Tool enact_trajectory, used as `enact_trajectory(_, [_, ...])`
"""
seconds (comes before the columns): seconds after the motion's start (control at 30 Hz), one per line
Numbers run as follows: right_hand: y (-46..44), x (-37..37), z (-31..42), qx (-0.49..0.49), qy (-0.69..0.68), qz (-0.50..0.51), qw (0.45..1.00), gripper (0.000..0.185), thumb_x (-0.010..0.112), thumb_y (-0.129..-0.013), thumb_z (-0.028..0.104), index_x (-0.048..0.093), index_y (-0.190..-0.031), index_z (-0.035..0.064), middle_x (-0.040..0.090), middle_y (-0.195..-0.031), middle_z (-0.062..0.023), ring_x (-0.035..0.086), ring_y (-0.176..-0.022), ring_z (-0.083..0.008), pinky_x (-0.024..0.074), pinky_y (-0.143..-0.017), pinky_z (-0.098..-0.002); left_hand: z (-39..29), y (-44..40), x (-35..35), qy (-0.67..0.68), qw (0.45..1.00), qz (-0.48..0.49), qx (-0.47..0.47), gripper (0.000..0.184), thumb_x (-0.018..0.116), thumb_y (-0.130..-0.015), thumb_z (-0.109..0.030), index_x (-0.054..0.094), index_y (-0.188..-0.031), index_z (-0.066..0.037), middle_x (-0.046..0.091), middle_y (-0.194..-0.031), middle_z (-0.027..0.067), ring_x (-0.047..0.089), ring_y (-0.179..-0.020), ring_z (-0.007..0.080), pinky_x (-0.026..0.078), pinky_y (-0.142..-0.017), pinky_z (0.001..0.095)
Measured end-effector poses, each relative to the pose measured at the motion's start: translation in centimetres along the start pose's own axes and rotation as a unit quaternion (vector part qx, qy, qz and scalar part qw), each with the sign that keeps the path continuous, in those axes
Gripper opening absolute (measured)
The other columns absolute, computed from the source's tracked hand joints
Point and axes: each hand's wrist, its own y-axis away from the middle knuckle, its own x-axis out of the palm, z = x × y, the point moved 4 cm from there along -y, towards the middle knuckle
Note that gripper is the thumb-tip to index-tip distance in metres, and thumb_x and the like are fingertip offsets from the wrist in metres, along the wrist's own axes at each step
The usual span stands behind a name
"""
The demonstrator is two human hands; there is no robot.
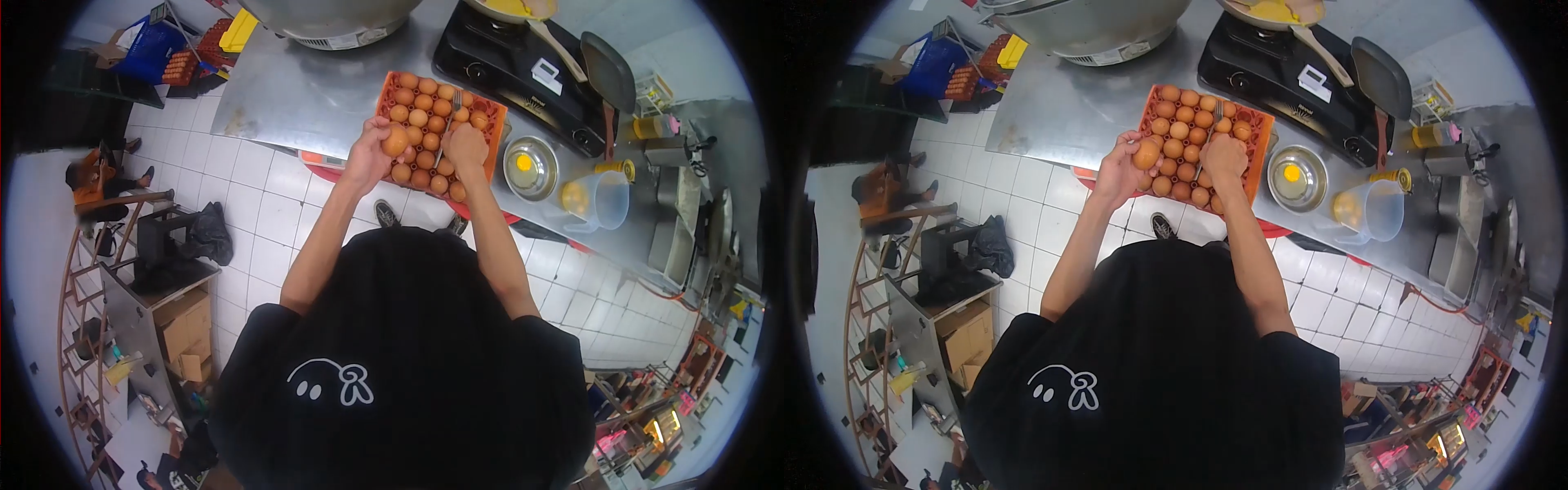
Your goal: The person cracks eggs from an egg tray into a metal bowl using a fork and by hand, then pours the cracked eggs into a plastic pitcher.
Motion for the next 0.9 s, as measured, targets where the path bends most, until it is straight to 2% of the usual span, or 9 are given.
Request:
enact_trajectory(0.1, [0.3, -0.2, 0.4, 0.006, 0.018, 0.016, 1.0, 0.032, 0.067, -0.085, 0.027, 0.074, -0.088, -0.0034, 0.072, -0.092, -0.0264, 0.071, -0.093, -0.0401, 0.0604, -0.078, -0.0473, 0.1, 0.0, -0.4, 0.022, 1.0, 0.004, -0.005, 0.023, 0.05, -0.099, -0.014, 0.04, -0.119, -0.01, 0.054, -0.113, 0.0145, 0.06, -0.095, 0.0305, 0.048, -0.075, 0.0393])
enact_trajectory(0.3, [1.4, -0.3, 1.6, -0.006, 0.003, 0.035, 0.999, 0.036, 0.066, -0.086, 0.031, 0.073, -0.092, -0.004, 0.071, -0.095, -0.0282, 0.071, -0.092, -0.04, 0.0572, -0.084, -0.0486, 0.4, -0.4, -0.9, 0.04, 0.999, -0.001, -0.01, 0.026, 0.045, -0.103, -0.02, 0.045, -0.123, -0.004, 0.058, -0.109, 0.0137, 0.06, -0.093, 0.0259, 0.047, -0.079, 0.037])
enact_trajectory(0.4, [0.9, 1.1, 0.7, 0.006, -0.038, 0.009, 0.999, 0.038, 0.066, -0.085, 0.032, 0.073, -0.09, -0.0043, 0.071, -0.096, -0.0294, 0.07, -0.09, -0.0398, 0.0565, -0.086, -0.0489, 0.3, -0.9, -0.7, 0.057, 0.997, 0.03, -0.035, 0.025, 0.044, -0.102, -0.023, 0.044, -0.121, -0.006, 0.056, -0.108, 0.0116, 0.059, -0.091, 0.0263, 0.047, -0.072, 0.0353])
enact_trajectory(0.47, [1.2, 0.7, 0.0, -0.008, -0.121, -0.059, 0.991, 0.029, 0.065, -0.089, 0.028, 0.07, -0.095, -0.0005, 0.072, -0.09, -0.0221, 0.068, -0.082, -0.0374, 0.0551, -0.077, -0.0507, 0.3, -1.1, -0.4, 0.07, 0.996, 0.037, -0.046, 0.027, 0.039, -0.102, -0.025, 0.046, -0.119, -0.006, 0.057, -0.107, 0.0116, 0.059, -0.088, 0.0248, 0.046, -0.07, 0.0344])
enact_trajectory(0.5, [1.5, 0.3, -0.6, -0.011, -0.12, -0.059, 0.991, 0.029, 0.065, -0.089, 0.028, 0.07, -0.095, -0.0005, 0.072, -0.09, -0.0221, 0.068, -0.082, -0.0374, 0.0551, -0.077, -0.0507, 0.4, -1.3, -0.3, 0.071, 0.996, 0.036, -0.043, 0.027, 0.039, -0.102, -0.025, 0.046, -0.119, -0.006, 0.057, -0.107, 0.0116, 0.059, -0.088, 0.0248, 0.046, -0.07, 0.0344])
enact_trajectory(0.6, [3.7, -2.5, -1.4, -0.045, -0.304, -0.062, 0.95, 0.024, 0.058, -0.097, 0.026, 0.066, -0.097, 0.0024, 0.07, -0.083, -0.0179, 0.067, -0.075, -0.0353, 0.0523, -0.069, -0.0474, 1.1, -3.1, -0.4, 0.093, 0.993, 0.037, -0.057, 0.028, 0.037, -0.1, -0.024, 0.048, -0.117, -0.004, 0.058, -0.105, 0.0111, 0.057, -0.084, 0.023, 0.045, -0.069, 0.034])
enact_trajectory(0.67, [7.2, -4.9, -0.9, -0.119, -0.412, -0.053, 0.902, 0.023, 0.051, -0.104, 0.024, 0.061, -0.099, 0.0033, 0.066, -0.074, -0.0179, 0.066, -0.068, -0.0356, 0.0489, -0.062, -0.0448, 2.5, -4.7, -1.1, 0.131, 0.987, 0.064, -0.073, 0.027, 0.037, -0.101, -0.022, 0.053, -0.112, -0.003, 0.063, -0.105, 0.0118, 0.057, -0.083, 0.0222, 0.047, -0.073, 0.0346])
enact_trajectory(0.87, [10.8, -4.4, -1.6, -0.151, -0.289, -0.028, 0.945, 0.024, 0.048, -0.106, 0.024, 0.06, -0.103, 0.0034, 0.061, -0.068, -0.0218, 0.064, -0.059, -0.0394, 0.0475, -0.055, -0.0457, 5.1, -7.0, 1.2, 0.101, 0.99, 0.05, -0.085, 0.031, 0.034, -0.103, -0.026, 0.055, -0.106, -0.004, 0.061, -0.093, 0.0073, 0.053, -0.075, 0.0182, 0.043, -0.066, 0.0318])
enact_trajectory(0.9, [10.9, -5.5, -1.1, -0.172, -0.323, -0.086, 0.927, 0.026, 0.046, -0.107, 0.023, 0.061, -0.104, 0.0026, 0.063, -0.07, -0.0224, 0.065, -0.061, -0.0406, 0.0485, -0.056, -0.0459, 5.2, -7.2, 1.6, 0.101, 0.99, 0.051, -0.086, 0.031, 0.034, -0.103, -0.026, 0.055, -0.106, -0.004, 0.061, -0.093, 0.0073, 0.053, -0.075, 0.0182, 0.043, -0.066, 0.0318])
